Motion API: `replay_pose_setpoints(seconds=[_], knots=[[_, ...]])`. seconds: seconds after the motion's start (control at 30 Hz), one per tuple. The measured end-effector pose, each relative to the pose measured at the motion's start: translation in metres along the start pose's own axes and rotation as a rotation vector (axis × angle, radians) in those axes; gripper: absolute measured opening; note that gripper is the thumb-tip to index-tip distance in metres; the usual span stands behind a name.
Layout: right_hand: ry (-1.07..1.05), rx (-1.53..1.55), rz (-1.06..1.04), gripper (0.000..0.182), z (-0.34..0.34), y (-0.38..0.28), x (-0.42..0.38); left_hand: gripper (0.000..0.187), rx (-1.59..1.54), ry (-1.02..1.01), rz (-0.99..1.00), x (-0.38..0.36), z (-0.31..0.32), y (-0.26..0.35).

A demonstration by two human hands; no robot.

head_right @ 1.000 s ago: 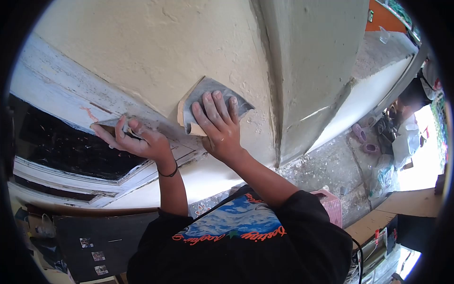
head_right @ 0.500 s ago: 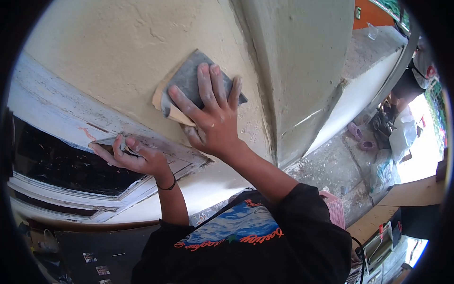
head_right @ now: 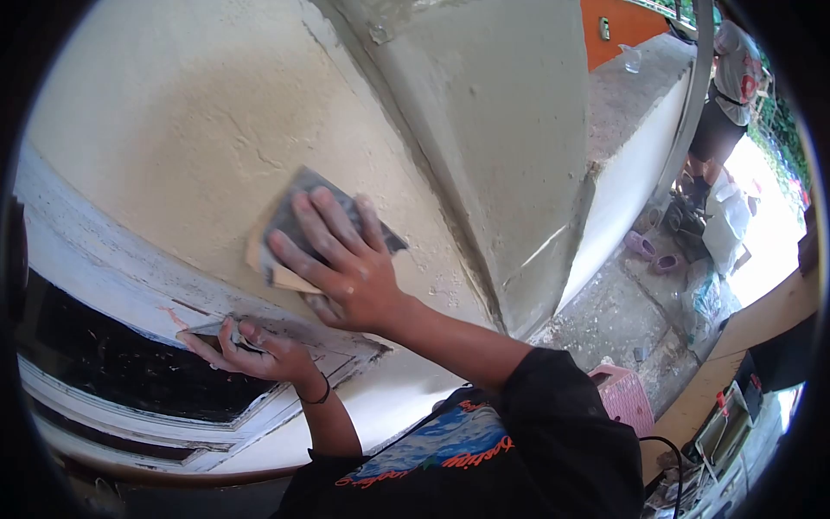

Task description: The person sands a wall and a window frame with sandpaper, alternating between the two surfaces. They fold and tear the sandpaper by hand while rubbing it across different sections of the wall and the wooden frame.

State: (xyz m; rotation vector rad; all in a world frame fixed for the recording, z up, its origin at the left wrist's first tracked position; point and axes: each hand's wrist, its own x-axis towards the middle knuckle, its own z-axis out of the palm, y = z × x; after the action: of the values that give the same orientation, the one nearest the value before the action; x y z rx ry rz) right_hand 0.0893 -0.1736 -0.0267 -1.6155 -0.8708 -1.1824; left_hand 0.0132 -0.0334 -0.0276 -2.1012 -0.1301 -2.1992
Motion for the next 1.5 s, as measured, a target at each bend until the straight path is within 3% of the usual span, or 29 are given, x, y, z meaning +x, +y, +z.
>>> replay_pose_setpoints(seconds=[0.13,0.33,0.53,0.67,0.77,0.97,1.03,1.17,1.33,1.5], knots=[[-0.026,0.063,-0.052,0.071,-0.010,-0.006,0.048,0.032,-0.029,0.005,-0.003,-0.002,0.003,-0.002],[-0.094,0.063,-0.051,0.071,-0.012,-0.005,0.008,0.033,0.023,0.017,0.017,-0.001,0.002,-0.004],[-0.007,0.127,-0.067,0.070,-0.009,-0.025,0.076,0.030,0.104,-0.017,0.008,0.000,0.001,-0.003],[-0.077,0.085,0.026,0.067,-0.008,-0.021,0.031,0.031,-0.026,-0.010,-0.074,0.001,0.002,0.004],[-0.072,0.065,0.061,0.065,0.002,-0.014,-0.029,0.032,0.077,-0.029,-0.007,0.005,0.001,0.003],[0.030,0.135,0.036,0.060,-0.001,-0.028,0.061,0.026,0.080,-0.047,0.028,0.002,0.003,0.004],[0.112,0.129,0.020,0.058,0.005,-0.033,0.074,0.014,0.080,-0.104,-0.013,0.004,0.000,0.004],[0.012,0.102,0.094,0.058,0.005,-0.030,0.031,0.015,-0.053,-0.063,-0.008,-0.001,0.004,-0.005],[-0.038,0.001,0.058,0.059,0.010,-0.013,-0.026,0.018,-0.003,-0.106,-0.013,0.000,-0.002,-0.005],[0.049,-0.081,-0.076,0.070,0.007,-0.022,0.067,0.019,-0.056,-0.137,-0.026,0.002,-0.006,-0.005]])
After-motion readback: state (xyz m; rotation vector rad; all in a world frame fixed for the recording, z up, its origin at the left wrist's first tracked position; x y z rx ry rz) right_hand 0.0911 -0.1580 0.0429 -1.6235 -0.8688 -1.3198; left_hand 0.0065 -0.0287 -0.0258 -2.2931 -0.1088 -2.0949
